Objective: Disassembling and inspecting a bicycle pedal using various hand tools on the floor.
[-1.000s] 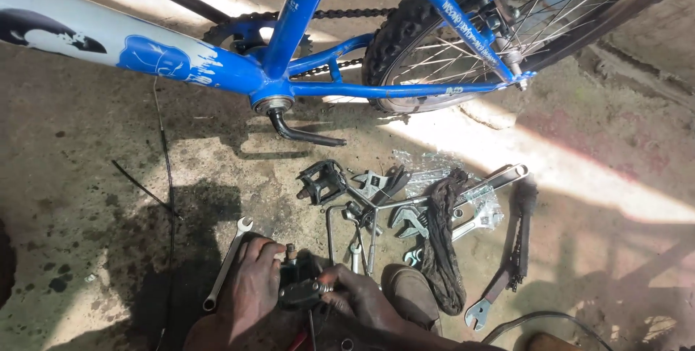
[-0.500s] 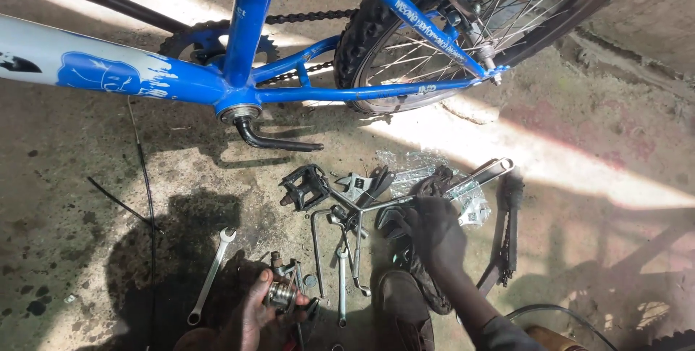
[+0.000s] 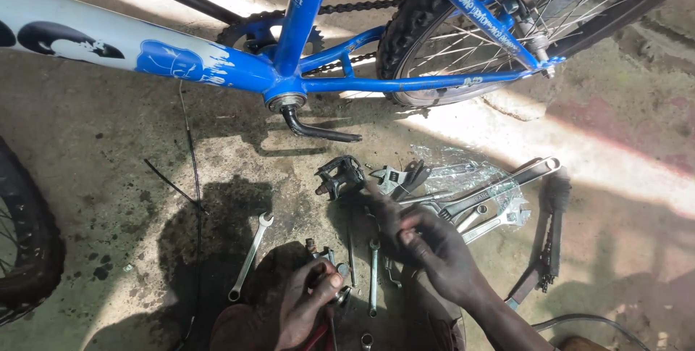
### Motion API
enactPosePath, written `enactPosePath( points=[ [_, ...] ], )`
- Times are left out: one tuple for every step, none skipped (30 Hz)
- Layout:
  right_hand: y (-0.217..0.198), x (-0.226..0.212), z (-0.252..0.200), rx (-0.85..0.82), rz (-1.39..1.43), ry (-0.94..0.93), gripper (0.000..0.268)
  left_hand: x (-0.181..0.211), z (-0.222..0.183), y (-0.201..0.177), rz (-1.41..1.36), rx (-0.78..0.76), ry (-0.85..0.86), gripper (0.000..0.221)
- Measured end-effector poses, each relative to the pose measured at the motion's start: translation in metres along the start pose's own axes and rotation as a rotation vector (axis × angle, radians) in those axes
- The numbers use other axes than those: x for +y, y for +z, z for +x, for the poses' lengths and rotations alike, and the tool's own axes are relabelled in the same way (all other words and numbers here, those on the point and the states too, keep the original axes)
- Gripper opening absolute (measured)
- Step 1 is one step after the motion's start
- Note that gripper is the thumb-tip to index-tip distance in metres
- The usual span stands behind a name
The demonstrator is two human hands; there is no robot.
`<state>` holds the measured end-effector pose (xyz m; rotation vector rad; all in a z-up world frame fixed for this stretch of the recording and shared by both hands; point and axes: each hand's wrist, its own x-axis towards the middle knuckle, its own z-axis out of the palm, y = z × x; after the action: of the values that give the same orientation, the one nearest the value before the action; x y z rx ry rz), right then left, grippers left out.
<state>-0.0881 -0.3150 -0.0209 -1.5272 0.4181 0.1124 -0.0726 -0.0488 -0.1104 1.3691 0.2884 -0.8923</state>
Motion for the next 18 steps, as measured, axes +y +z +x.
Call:
enactPosePath(
  points=[
    [0.008,-0.011,0.001,-0.141,-0.148,0.029,0.020,0.010,-0.002,0.000,0.120,-0.074,0.121,0.040],
    [0.016,-0.021,0.001,-0.282,-0.296,0.056,0.041,0.021,-0.004,0.000,0.240,-0.147,0.242,0.040],
    [0.021,-0.019,0.000,-0.284,-0.295,0.057,0.041,0.029,-0.006,-0.001,0.239,-0.146,0.241,0.040],
    [0.026,-0.017,-0.001,-0.401,-0.343,0.120,0.021,0.037,-0.008,-0.002,0.359,-0.200,0.230,0.047],
    [0.031,-0.014,-0.003,-0.516,-0.390,0.183,0.015,0.044,-0.009,-0.003,0.479,-0.256,0.220,0.056],
    [0.035,-0.013,-0.002,-0.516,-0.390,0.185,0.015,0.049,-0.012,-0.003,0.478,-0.257,0.219,0.056],
    [0.040,-0.012,-0.003,-0.531,-0.371,0.124,0.012,0.054,-0.014,-0.002,0.483,-0.269,0.215,0.054],
    [0.043,-0.012,-0.004,-0.546,-0.351,0.064,0.023,0.059,-0.016,-0.001,0.487,-0.280,0.212,0.053],
    [0.044,-0.015,-0.005,-0.535,-0.356,0.069,0.023,0.059,-0.016,-0.002,0.484,-0.293,0.213,0.053],
    [0.044,-0.018,-0.007,-0.539,-0.332,0.095,0.017,0.058,-0.015,-0.003,0.499,-0.297,0.241,0.046],
    [0.044,-0.022,-0.007,-0.542,-0.307,0.118,0.014,0.059,-0.014,-0.004,0.516,-0.301,0.271,0.039],
    [0.040,-0.017,-0.007,-0.531,-0.311,0.121,0.014,0.052,-0.013,0.005,0.514,-0.313,0.273,0.039],
    [0.038,-0.011,-0.007,-0.513,-0.246,0.051,0.007,0.045,-0.013,0.011,0.370,-0.220,0.371,0.041],
    [0.038,-0.005,-0.007,-0.495,-0.180,-0.019,0.008,0.038,-0.013,0.016,0.223,-0.127,0.466,0.044],
    [0.023,-0.004,-0.002,-0.499,-0.178,-0.019,0.008,0.037,-0.007,0.006,0.225,-0.123,0.465,0.044],
    [0.010,-0.004,0.004,-0.349,-0.091,0.225,0.003,0.035,0.000,-0.006,0.065,-0.229,0.365,0.040],
    [-0.002,-0.003,0.010,-0.194,-0.003,0.464,0.006,0.033,0.004,-0.019,-0.094,-0.327,0.262,0.039],
    [-0.024,-0.004,0.009,-0.204,0.000,0.465,0.006,0.030,0.004,-0.028,-0.091,-0.317,0.261,0.039]
  ],
)
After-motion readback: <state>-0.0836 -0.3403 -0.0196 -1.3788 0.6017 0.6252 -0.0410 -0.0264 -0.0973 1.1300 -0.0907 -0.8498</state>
